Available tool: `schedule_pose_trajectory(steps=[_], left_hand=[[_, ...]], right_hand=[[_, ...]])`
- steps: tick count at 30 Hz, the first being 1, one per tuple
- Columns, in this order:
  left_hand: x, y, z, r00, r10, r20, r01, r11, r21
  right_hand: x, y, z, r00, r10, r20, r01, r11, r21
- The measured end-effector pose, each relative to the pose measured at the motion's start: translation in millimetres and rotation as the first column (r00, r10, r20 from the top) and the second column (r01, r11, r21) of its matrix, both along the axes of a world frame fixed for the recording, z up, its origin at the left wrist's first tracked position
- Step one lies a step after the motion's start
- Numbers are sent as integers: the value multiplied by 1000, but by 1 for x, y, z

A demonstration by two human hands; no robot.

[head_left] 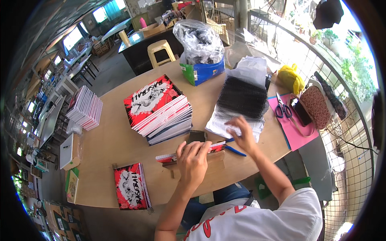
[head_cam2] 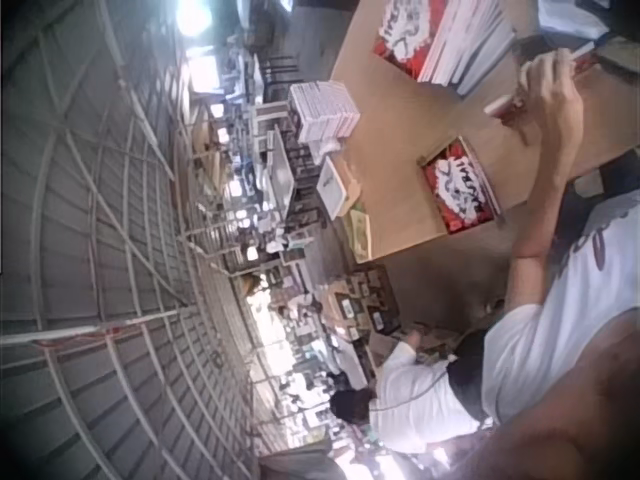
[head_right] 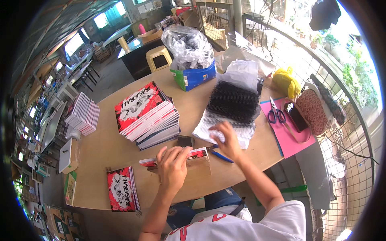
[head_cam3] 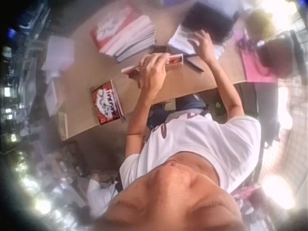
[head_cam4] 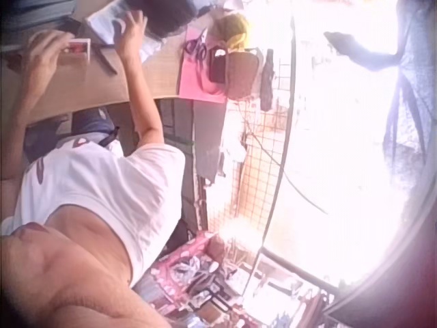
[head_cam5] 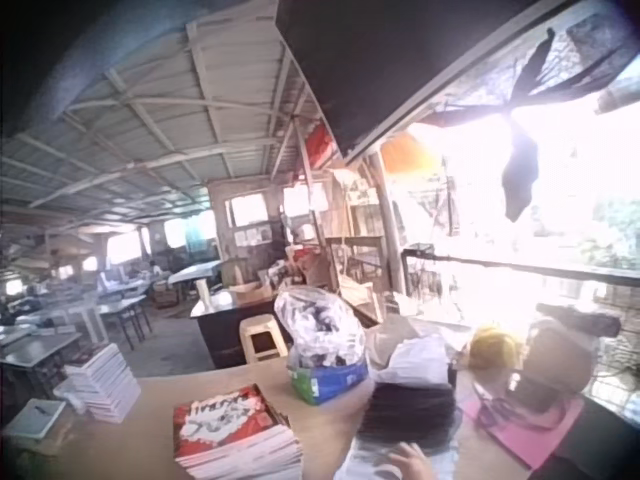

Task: The person binds notebooks by threading a spiral coil through pre-punched holes and then uses a blue pair of pliers to crimp the ends of the coil.

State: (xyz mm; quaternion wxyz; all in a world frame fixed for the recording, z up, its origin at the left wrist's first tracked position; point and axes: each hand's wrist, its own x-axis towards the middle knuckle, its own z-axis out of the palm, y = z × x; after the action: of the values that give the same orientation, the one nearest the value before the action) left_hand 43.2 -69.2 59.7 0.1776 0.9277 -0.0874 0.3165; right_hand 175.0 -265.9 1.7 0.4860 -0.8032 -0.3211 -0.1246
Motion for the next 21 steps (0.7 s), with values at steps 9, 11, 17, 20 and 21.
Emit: schedule_pose_trajectory(steps=[9,11,17,20,21], left_hand=[[5,-16,7,1000,-28,6,28,1000,2],[8,-17,6,997,-24,72,25,1000,-8],[9,-19,7,997,-76,15,77,993,-92],[8,-21,8,997,-73,13,73,993,-97],[9,-22,8,998,-70,11,70,993,-97]], right_hand=[[71,-11,-44,906,-70,417,291,818,-496],[70,-13,-32,895,-39,444,272,837,-474],[34,-37,49,908,418,-31,-418,897,-144],[23,-36,49,886,454,-92,-458,889,-17],[20,-34,52,874,480,-71,-481,877,14]])
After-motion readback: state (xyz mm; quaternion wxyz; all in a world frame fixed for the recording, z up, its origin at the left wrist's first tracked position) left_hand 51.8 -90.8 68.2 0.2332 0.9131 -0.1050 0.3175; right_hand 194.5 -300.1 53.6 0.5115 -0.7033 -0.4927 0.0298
